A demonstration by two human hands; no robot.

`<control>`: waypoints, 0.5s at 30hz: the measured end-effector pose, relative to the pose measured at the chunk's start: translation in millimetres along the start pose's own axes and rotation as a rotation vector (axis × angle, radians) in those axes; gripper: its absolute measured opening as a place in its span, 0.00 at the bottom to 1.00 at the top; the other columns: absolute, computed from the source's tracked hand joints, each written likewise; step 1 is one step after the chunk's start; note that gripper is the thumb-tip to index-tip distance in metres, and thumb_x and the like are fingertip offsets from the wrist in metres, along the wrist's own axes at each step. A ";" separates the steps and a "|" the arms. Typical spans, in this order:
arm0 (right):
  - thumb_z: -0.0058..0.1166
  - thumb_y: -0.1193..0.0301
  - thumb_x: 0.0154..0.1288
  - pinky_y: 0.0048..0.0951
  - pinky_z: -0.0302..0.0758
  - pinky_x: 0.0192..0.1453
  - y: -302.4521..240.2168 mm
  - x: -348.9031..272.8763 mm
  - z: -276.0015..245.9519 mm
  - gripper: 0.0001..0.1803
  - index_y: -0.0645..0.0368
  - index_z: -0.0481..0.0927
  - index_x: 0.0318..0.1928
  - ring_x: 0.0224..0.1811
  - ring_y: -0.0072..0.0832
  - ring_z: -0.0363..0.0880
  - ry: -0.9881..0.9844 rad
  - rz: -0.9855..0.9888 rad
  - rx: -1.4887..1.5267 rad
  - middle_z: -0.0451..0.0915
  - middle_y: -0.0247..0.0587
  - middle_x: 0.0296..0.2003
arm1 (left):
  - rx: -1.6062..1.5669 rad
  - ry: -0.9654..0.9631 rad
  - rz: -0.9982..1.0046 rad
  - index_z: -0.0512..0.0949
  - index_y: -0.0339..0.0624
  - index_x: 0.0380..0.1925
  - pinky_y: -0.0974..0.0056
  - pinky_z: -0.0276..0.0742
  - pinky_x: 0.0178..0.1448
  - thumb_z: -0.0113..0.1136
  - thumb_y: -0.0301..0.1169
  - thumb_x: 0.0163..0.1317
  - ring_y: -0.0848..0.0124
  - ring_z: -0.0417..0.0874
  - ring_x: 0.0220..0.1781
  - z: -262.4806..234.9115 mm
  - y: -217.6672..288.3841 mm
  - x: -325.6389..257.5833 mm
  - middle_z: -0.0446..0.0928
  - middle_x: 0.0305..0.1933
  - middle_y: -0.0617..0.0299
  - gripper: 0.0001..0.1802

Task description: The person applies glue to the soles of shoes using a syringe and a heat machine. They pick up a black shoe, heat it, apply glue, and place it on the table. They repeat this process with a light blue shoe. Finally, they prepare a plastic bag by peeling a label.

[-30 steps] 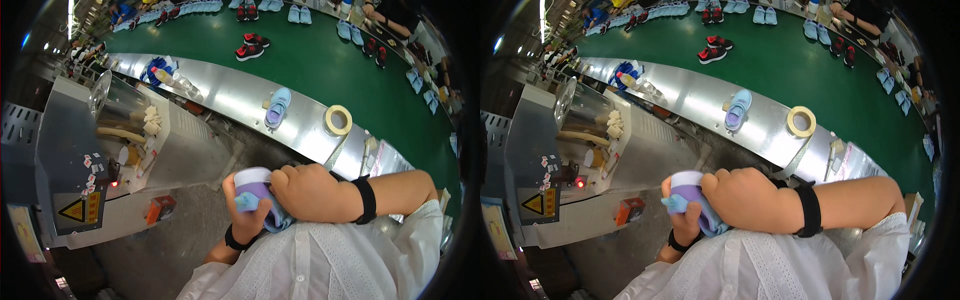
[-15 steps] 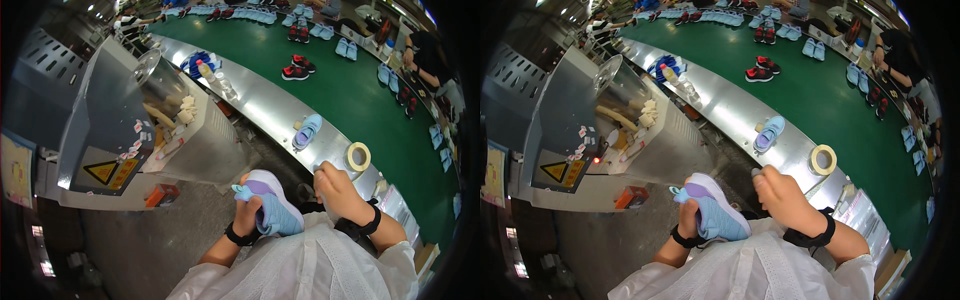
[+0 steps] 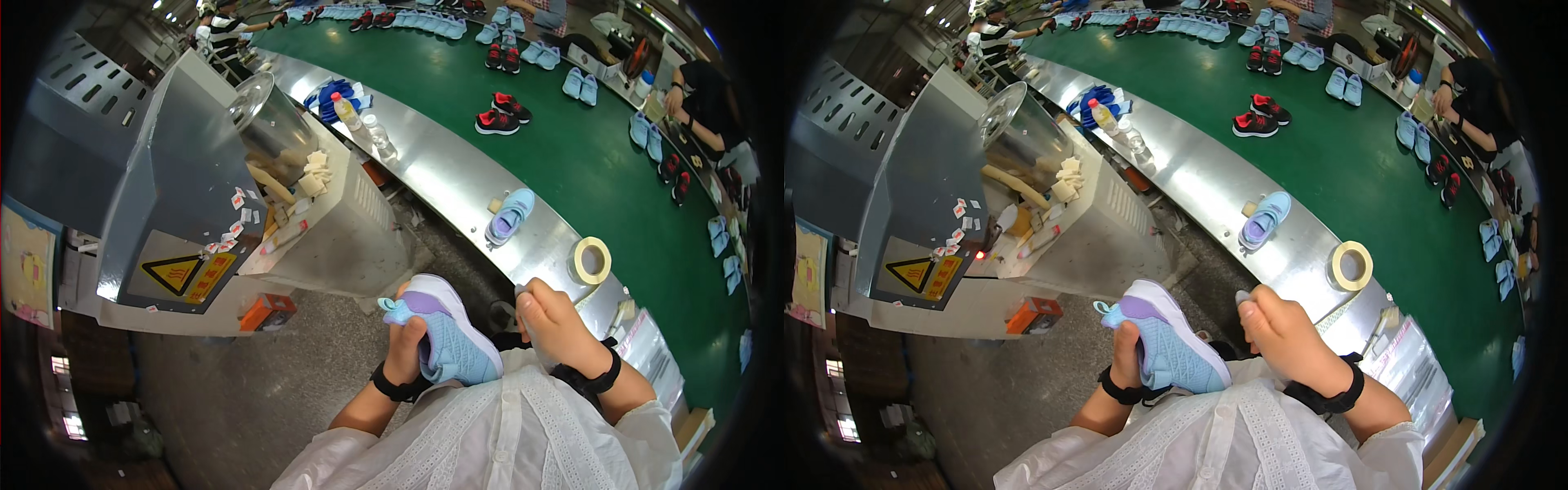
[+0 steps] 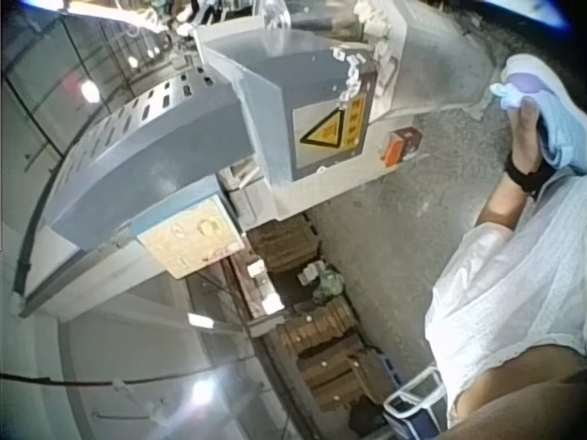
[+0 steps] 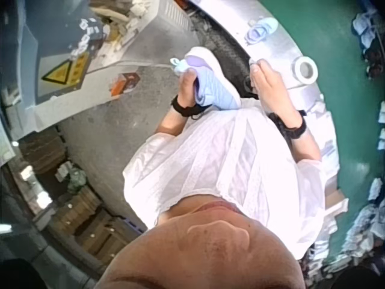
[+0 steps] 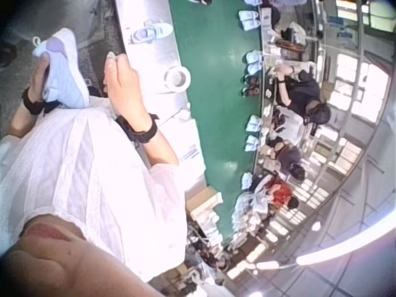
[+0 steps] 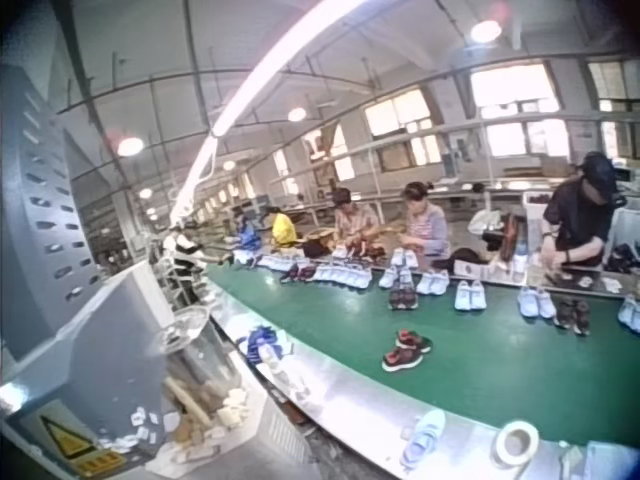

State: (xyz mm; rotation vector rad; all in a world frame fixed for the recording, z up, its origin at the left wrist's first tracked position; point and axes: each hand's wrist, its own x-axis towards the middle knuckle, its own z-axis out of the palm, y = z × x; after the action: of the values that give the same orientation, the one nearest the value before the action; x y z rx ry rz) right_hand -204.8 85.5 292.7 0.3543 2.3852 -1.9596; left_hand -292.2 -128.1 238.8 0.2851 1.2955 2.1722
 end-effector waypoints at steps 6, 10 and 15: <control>0.50 0.70 0.60 0.38 0.72 0.22 -16.4 1.3 17.0 0.09 0.62 0.68 0.29 0.20 0.43 0.75 0.025 -0.457 -0.542 0.72 0.47 0.19 | 0.268 0.032 0.133 0.65 0.38 0.49 0.61 0.75 0.47 0.55 0.66 0.51 0.66 0.76 0.43 15.5 9.7 6.1 0.72 0.43 0.55 0.42; 0.51 0.69 0.60 0.36 0.71 0.20 -22.9 4.1 22.1 0.10 0.61 0.68 0.28 0.18 0.40 0.74 0.040 -0.533 -0.627 0.71 0.43 0.20 | 0.322 0.036 0.159 0.64 0.38 0.49 0.65 0.72 0.48 0.55 0.65 0.51 0.70 0.74 0.43 29.8 15.5 5.3 0.72 0.42 0.57 0.42; 0.52 0.69 0.59 0.34 0.71 0.19 -26.7 4.2 23.8 0.10 0.60 0.67 0.28 0.18 0.38 0.74 0.052 -0.560 -0.673 0.71 0.42 0.20 | 0.328 0.045 0.163 0.62 0.37 0.51 0.64 0.72 0.48 0.56 0.64 0.51 0.70 0.74 0.43 29.6 12.8 3.4 0.71 0.43 0.57 0.43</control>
State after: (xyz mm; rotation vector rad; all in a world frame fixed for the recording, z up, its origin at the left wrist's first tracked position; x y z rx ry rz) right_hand -216.9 58.2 312.9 -0.3262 3.2151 -1.1136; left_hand -286.1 -109.0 264.3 0.4883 1.7079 2.0999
